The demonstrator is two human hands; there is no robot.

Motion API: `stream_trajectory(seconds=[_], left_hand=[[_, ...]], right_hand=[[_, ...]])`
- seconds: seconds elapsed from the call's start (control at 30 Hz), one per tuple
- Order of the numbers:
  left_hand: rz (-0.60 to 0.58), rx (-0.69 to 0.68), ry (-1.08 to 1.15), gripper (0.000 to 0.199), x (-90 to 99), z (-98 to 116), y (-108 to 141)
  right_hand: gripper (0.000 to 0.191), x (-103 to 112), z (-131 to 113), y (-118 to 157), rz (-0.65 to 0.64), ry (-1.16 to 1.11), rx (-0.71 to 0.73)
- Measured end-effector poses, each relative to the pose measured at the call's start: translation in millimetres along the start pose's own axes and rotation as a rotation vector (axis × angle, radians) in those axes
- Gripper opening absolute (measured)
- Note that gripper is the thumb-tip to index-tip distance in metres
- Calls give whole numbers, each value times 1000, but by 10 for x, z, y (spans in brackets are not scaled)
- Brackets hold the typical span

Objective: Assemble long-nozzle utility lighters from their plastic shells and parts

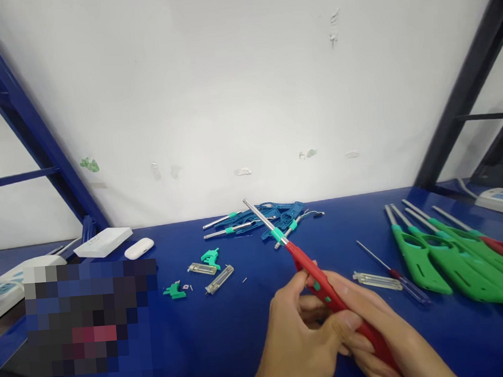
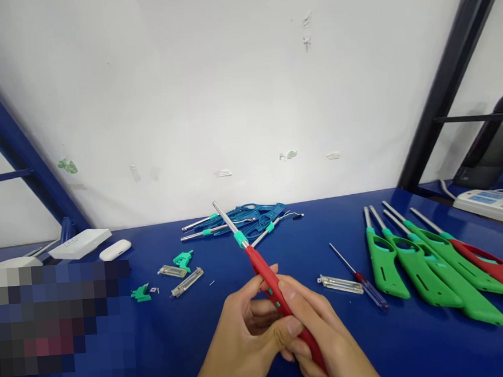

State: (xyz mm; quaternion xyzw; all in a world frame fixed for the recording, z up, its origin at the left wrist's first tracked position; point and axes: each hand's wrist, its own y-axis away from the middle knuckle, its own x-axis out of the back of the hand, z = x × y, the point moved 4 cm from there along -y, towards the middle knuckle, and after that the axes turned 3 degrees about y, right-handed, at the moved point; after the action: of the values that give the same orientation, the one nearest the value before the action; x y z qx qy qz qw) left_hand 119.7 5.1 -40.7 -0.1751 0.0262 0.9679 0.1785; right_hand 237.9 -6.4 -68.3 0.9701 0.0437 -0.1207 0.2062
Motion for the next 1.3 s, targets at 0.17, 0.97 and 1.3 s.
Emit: stream_trajectory(seconds=[0.17, 0.97, 1.3], left_hand=[[-17, -56, 13, 33, -21, 50, 46], [-48, -81, -26, 32, -27, 134, 22], [164, -118, -419, 36, 262, 298, -52]], right_hand=[[79, 25, 26, -22, -32, 48, 35], [92, -37, 15, -56, -10, 60, 63], [81, -47, -61, -116, -182, -49, 193]])
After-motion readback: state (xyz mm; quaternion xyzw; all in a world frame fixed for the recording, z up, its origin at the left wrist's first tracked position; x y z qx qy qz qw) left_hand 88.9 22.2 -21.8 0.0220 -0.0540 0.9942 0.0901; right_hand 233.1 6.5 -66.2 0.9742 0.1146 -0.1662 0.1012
